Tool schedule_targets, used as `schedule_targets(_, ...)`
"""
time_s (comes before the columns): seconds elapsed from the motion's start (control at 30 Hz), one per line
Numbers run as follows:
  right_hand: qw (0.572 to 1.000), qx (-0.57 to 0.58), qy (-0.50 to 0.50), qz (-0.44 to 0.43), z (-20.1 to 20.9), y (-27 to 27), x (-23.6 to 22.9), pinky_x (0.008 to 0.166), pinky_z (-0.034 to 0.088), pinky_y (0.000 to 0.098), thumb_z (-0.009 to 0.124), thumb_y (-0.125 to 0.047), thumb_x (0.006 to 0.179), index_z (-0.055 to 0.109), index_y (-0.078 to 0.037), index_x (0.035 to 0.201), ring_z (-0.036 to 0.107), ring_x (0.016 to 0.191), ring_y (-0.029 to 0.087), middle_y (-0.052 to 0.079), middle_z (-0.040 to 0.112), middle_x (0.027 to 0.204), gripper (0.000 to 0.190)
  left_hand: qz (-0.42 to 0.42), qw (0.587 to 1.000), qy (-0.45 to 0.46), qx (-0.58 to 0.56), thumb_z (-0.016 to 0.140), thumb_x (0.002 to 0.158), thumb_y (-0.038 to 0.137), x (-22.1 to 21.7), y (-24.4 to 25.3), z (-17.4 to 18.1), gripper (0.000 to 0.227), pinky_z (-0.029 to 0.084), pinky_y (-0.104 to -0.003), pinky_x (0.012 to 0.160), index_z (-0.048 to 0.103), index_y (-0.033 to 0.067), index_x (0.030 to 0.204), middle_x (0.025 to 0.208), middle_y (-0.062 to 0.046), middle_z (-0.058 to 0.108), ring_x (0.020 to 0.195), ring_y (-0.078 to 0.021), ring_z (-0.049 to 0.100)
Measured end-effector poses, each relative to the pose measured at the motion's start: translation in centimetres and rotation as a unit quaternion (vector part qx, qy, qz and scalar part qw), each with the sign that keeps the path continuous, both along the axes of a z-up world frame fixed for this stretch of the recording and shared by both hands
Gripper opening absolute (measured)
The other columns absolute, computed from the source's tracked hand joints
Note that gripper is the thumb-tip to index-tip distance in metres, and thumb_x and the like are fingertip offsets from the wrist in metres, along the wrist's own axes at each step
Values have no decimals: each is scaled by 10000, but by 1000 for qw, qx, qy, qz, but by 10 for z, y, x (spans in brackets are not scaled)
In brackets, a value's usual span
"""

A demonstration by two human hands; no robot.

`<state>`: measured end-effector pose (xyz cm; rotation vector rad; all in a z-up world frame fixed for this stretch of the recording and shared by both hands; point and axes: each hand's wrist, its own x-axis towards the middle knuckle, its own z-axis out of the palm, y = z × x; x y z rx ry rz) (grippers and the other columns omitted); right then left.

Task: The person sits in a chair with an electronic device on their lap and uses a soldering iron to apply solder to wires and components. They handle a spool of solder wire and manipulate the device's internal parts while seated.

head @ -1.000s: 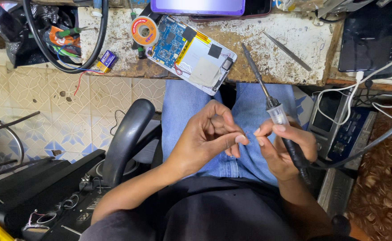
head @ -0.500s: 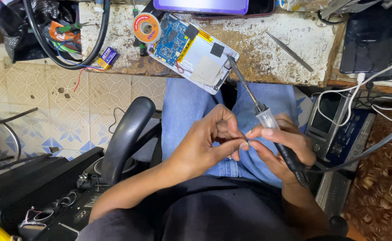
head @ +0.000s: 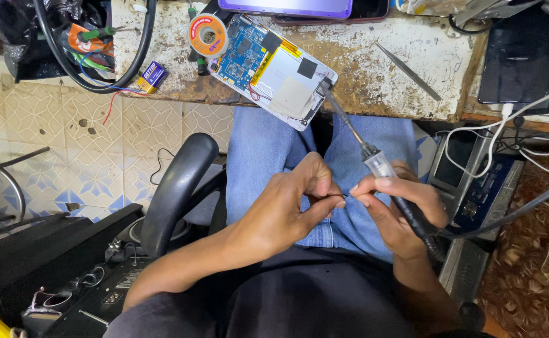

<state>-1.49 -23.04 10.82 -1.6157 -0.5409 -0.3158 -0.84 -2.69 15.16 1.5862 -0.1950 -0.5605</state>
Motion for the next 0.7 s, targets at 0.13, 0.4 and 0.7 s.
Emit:
schedule_targets(0.13, 1000, 5, -3, -24, -7, -3, -2, 677, 493, 327, 756, 34, 867, 567, 63, 1119, 622, 716, 229, 189, 737, 858, 316, 32, 998, 16, -54, 665, 944, 14, -1, -2, 0, 206, 557, -307, 701, 476, 96, 962, 860, -109, 753, 695, -185, 724)
schedule_targets(0.4, 1000, 6, 1, -27, -16, -6, -6, 663, 501, 327, 819, 25, 805, 545, 62, 1130, 626, 725, 251, 226, 720, 862, 426, 49, 992, 32, -110, 666, 949, -6, -4, -5, -7, 213, 564, -285, 723, 480, 97, 970, 879, -100, 759, 712, -172, 751)
schedule_targets(0.7, 999, -4, -29, -39, -18, -5, -4, 635, 488, 322, 797, 25, 820, 552, 61, 1092, 619, 684, 241, 198, 696, 807, 367, 57, 990, 12, -125, 678, 953, -5, -5, -9, -11, 206, 573, -299, 730, 499, 79, 1012, 885, -104, 748, 721, -187, 760)
